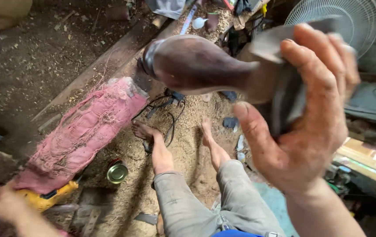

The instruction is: The person sands the star-shaped base of a turned wooden object using a sanding disc attached to a power drill, then sands the base and body by hand with sandpaper, and finally wipes the object with a cloth. The person works seated with the object resting on their lap.

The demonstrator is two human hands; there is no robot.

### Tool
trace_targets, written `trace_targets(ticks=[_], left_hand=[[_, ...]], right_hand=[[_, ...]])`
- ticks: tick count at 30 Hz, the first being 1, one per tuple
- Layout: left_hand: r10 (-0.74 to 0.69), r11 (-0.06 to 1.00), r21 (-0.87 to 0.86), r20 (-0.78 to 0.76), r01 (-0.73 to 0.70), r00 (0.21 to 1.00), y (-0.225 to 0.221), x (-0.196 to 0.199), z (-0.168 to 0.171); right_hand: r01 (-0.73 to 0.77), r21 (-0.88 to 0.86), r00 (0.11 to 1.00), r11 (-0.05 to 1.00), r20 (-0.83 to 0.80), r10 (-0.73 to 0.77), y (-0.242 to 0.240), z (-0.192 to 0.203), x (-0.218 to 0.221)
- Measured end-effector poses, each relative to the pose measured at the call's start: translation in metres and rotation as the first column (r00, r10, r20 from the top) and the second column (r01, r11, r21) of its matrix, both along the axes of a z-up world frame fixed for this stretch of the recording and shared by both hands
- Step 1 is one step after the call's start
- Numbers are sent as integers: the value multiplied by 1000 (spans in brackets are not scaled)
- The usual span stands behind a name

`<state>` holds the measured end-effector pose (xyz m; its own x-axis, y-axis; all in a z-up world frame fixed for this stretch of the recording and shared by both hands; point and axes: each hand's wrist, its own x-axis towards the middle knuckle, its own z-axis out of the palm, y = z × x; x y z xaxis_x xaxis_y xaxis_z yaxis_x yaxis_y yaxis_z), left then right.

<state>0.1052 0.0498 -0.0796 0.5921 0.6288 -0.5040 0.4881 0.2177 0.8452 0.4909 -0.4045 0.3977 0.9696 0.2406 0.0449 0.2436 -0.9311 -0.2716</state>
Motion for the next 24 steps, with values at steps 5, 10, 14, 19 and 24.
trace_targets(ticks=[5, 10, 14, 19, 24], left_hand=[[-102, 992, 86, 69, 96, 992, -94, 125, 102], [-372, 928, 144, 266, 344, 890, -256, 308, 362], [-509, 858, 150, 384, 492, 770, -313, 359, 465], [-922, 240, 766, -13, 597, 387, -383, 413, 502], [-825, -154, 849, -392, 505, 408, -434, 432, 489]], right_hand=[[166, 705, 985, 690, -92, -143, -37, 5, -25], [313, 948, 940, -55, -318, -122, -126, 22, -47], [469, 878, 799, 94, -376, -470, -224, -26, -98], [939, 248, 342, 237, -746, -572, -285, -159, -226], [768, 41, 438, 639, -762, -478, -288, -208, -252]])
